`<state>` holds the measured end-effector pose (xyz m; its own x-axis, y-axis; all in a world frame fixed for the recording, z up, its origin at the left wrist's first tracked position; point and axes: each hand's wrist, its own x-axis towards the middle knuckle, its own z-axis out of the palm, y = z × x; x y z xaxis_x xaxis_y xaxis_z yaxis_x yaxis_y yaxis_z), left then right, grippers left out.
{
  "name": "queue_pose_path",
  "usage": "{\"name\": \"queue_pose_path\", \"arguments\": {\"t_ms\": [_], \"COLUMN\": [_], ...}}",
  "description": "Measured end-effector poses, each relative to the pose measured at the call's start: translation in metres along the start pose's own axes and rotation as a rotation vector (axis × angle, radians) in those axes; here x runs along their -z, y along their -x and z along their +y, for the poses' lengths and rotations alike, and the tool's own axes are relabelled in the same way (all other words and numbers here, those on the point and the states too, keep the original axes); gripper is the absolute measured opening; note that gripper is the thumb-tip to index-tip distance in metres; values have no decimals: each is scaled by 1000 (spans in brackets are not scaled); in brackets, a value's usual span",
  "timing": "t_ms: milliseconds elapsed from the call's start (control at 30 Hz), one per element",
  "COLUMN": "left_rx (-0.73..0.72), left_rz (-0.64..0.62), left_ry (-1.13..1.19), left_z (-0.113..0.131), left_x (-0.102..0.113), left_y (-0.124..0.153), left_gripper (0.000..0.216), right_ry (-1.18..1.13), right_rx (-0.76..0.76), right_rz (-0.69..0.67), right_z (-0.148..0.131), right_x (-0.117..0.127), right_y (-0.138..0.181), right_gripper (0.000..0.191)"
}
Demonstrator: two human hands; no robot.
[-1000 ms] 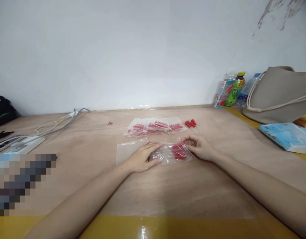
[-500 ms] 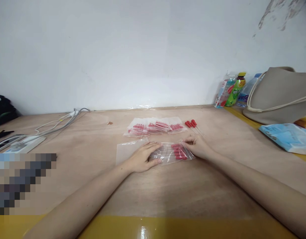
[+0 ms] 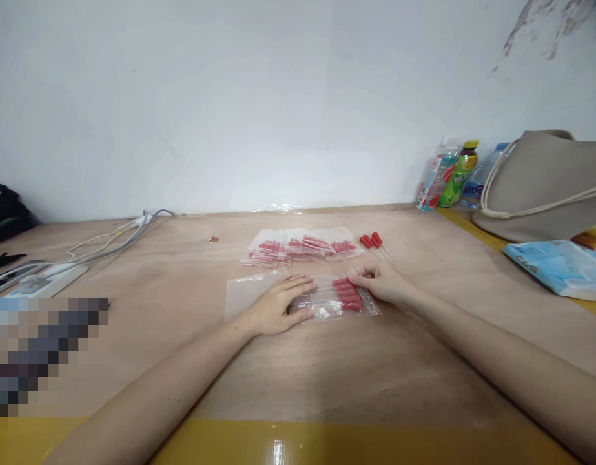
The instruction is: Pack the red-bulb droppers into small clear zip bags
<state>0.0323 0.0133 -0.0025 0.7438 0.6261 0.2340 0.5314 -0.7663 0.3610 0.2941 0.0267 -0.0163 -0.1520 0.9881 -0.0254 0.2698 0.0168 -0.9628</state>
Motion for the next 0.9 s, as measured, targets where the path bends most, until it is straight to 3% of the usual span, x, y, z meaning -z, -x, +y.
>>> {"name": "queue_pose_path", "arguments": {"t_ms": [133,300,467,567,667,800,900], "left_rx": [-10,-64,-280,-399,-364,-51,185], "left_rz": [63,227,267,331,480,658,711], "left_ry": [17,-78,-405,-478,-258,257,786], "left_z": [2,3,8,9,7,0,-8], "left_x": [1,-2,-5,-5,-6,-5,2], "left_y": [2,5,5,5,7,6,1], "left_gripper": [52,45,29,26,25,20,25], "right_ry": [-170,-484,-619,-743,-783,-567,-460], "right_rx": [-12,-143,60,114,63,-73,-185], "right_rz": [-57,-25,484,553,508,485,375], "right_z": [-6,-30,-46,-46,-43,-37,-32], "right_x": [9,49,77,61,28,-7,-5], "right_y": [3,3,-16,-35,-55,-68,-62], "right_gripper": [30,12,14,15,16,13,11]}}
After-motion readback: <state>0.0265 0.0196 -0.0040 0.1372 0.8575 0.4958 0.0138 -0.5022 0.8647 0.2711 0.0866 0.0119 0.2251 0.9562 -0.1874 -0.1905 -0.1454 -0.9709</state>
